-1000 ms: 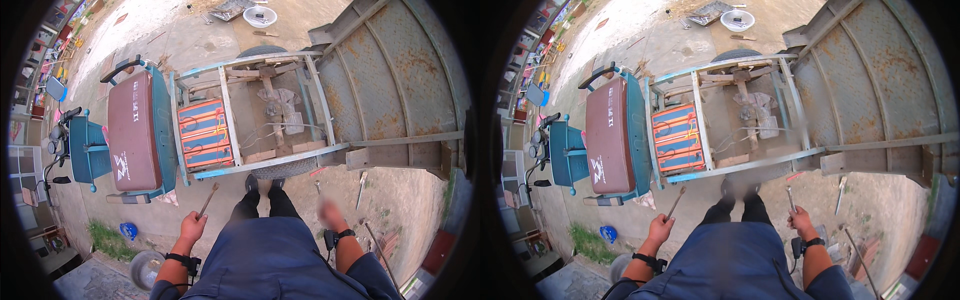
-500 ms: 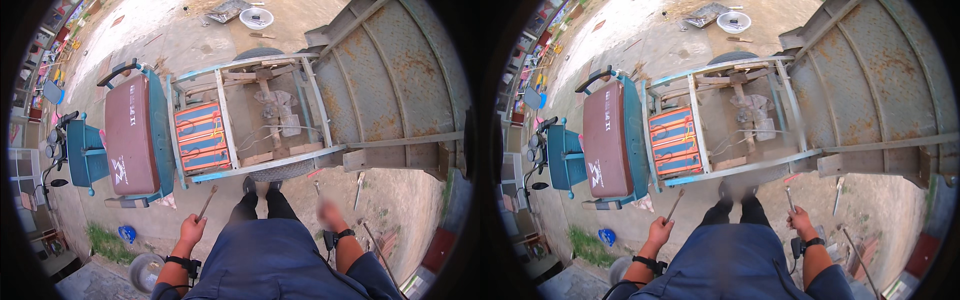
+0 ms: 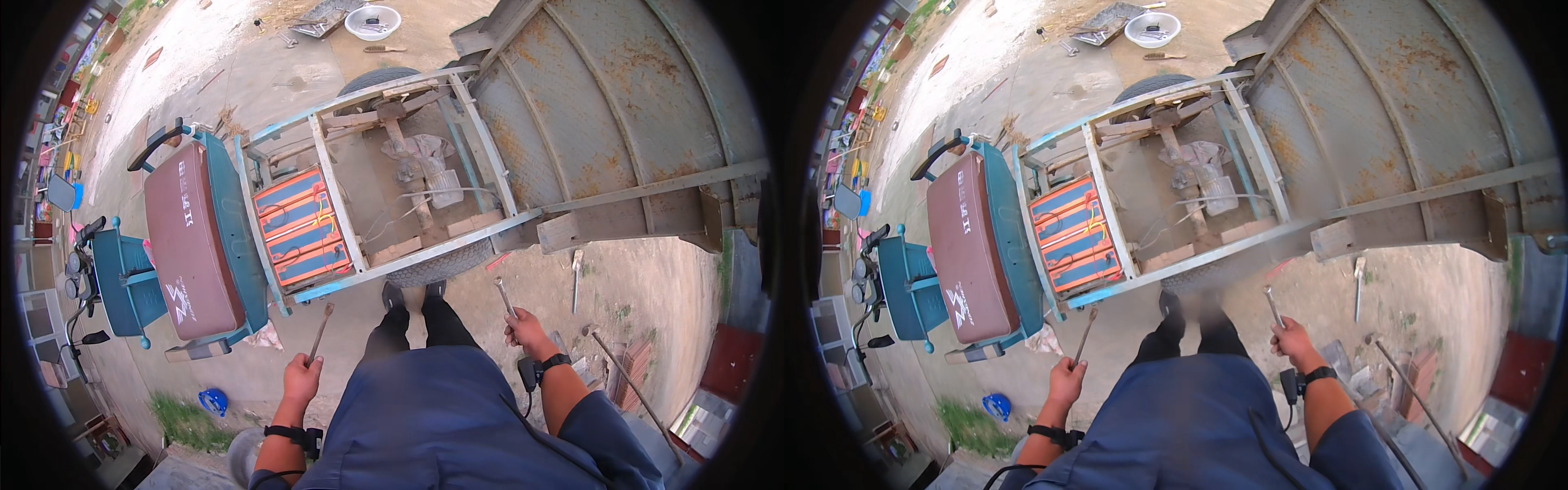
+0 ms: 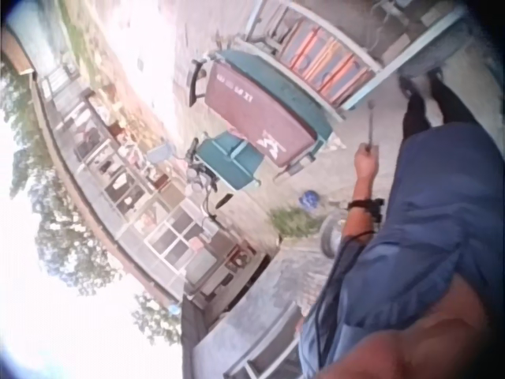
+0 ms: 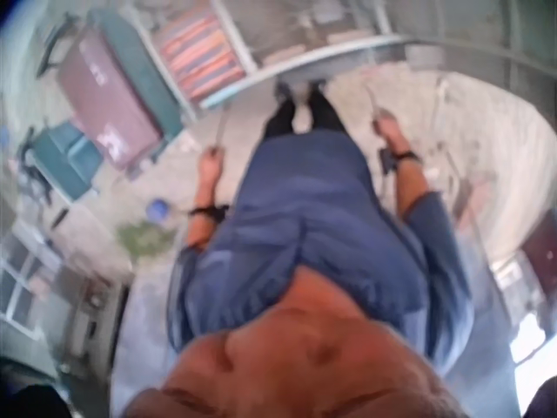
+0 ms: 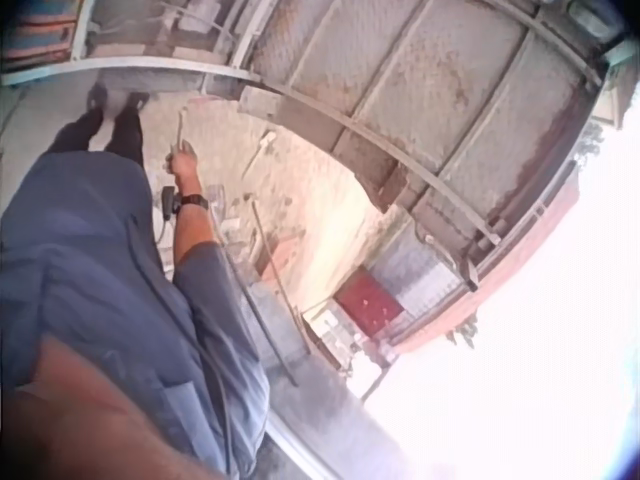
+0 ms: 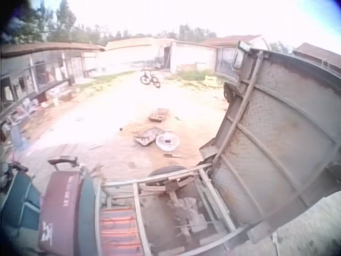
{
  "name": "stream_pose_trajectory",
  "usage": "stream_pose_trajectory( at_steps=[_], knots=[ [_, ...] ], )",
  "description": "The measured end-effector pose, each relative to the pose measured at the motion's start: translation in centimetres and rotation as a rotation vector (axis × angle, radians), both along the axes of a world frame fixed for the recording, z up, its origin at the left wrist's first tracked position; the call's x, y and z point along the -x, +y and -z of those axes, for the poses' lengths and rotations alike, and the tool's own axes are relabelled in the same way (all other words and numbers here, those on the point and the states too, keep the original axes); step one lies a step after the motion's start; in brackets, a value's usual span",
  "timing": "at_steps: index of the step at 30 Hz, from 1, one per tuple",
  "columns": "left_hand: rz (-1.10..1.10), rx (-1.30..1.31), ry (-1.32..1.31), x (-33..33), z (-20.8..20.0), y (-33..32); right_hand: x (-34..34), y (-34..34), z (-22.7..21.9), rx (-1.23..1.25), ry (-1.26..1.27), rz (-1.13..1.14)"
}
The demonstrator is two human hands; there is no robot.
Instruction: The person uses two wrenches to tighten bolts on the frame of a three-wheeled vehicle. They work on the rear wheel area, then move to the front of the vehicle to adjust components near the battery box.
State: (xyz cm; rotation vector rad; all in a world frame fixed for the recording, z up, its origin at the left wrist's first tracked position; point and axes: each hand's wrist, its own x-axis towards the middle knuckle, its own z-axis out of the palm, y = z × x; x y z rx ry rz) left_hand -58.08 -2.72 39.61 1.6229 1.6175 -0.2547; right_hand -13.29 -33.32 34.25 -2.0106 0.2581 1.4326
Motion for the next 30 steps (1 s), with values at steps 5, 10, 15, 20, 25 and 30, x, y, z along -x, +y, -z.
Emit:
stream_pose_trajectory(
  at_steps=[5, 10, 15, 20, 25, 30],
  knots=[
    [0.009, -0.036, 0.009, -0.5, -0.8, 0.3, 0.4, 0.1, -0.2, 0.003, 0.015, 0.006],
    [0.190, -0.218, 0.009, 0.1, 1.5, 0.2, -0.7, -9.9, 10.1, -0.262, -0.331, -0.380],
    [0.150, 0.059, 0.017, 1.3, 1.3, 1.0, -0.5, -10.2, 9.9, -0.482, -0.625, -0.519],
    [0.131, 0.306, 0.018, 0.2, -0.6, 0.2, -0.5, -9.4, 9.2, -0.172, -0.115, -0.087],
    [0.172, 0.371, 0.029, 0.9, -0.6, -0.5, -0.8, -10.2, 10.7, -0.184, -0.119, -0.125],
    [0.156, 0.355, 0.032, 1.0, -0.5, -1.1, -1.8, -12.4, 13.8, -0.220, -0.284, -0.353]
  ],
)
